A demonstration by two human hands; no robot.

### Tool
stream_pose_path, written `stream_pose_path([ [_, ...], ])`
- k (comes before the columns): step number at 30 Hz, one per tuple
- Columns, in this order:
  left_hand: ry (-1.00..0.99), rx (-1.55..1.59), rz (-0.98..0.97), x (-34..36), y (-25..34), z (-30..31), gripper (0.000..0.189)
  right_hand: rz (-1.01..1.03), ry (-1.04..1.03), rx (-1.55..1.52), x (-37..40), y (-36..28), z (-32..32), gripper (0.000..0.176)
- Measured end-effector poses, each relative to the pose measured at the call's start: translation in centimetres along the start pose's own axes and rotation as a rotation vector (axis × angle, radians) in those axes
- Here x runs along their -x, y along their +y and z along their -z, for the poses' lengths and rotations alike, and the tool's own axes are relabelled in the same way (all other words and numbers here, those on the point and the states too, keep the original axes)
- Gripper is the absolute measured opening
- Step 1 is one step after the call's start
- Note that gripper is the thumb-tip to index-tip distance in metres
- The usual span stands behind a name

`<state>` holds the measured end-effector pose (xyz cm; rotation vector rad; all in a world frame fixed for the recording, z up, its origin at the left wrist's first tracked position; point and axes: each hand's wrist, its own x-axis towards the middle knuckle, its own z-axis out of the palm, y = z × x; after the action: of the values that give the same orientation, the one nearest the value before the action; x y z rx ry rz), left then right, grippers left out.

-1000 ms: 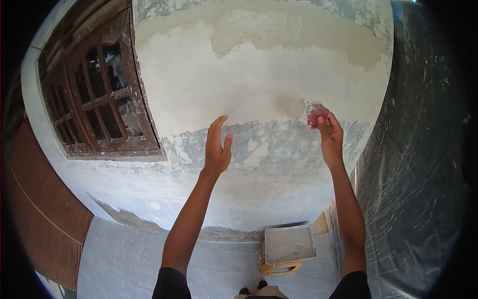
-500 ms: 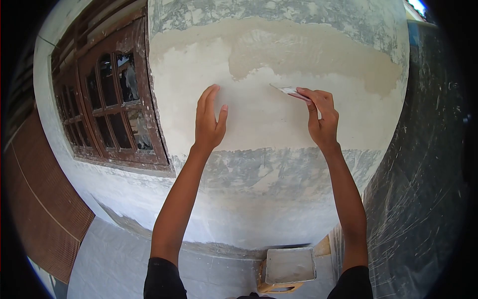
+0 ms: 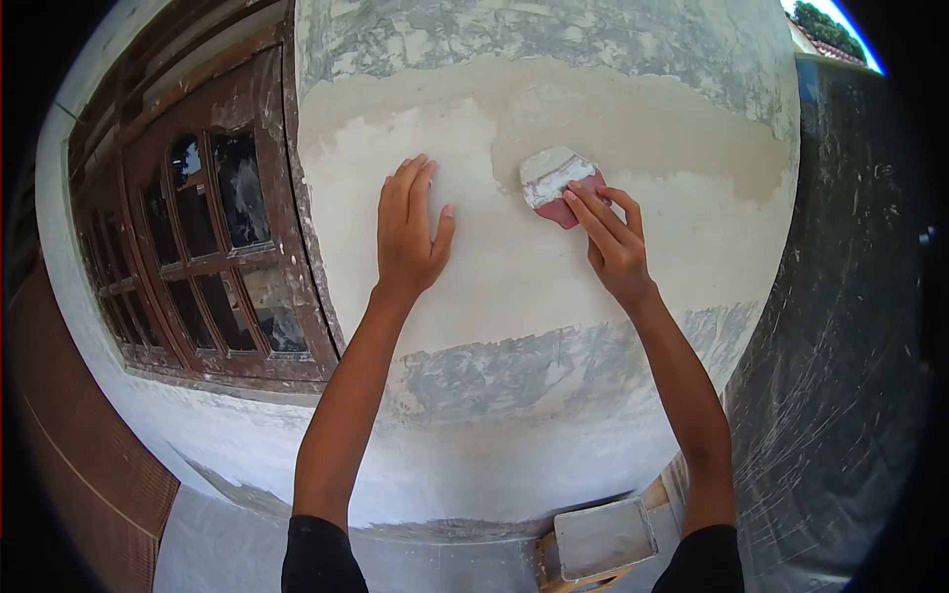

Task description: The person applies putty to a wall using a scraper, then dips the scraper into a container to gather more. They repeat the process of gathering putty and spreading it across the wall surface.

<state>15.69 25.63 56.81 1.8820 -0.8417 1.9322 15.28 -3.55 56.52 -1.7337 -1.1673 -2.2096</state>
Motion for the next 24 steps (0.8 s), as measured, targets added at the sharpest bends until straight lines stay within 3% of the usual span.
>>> stream_pose_path([
  [9, 0.029, 0.072, -0.036, 0.3, -1.0, -0.4, 0.052, 0.011, -0.252, 0.393, 0.0, -2.9, -0.4, 0.049],
  [18, 0.045, 0.085, -0.029, 0.5, -1.1, -0.6, 0.048, 0.019, -0.456, 0.446, -1.5, -4.8, -0.1, 0.041],
  [24, 0.037, 0.054, -0.031, 0.4, -0.9, -0.5, 0.047, 0.033, -0.487, 0.427, -1.6, -5.4, -0.2, 0.043],
])
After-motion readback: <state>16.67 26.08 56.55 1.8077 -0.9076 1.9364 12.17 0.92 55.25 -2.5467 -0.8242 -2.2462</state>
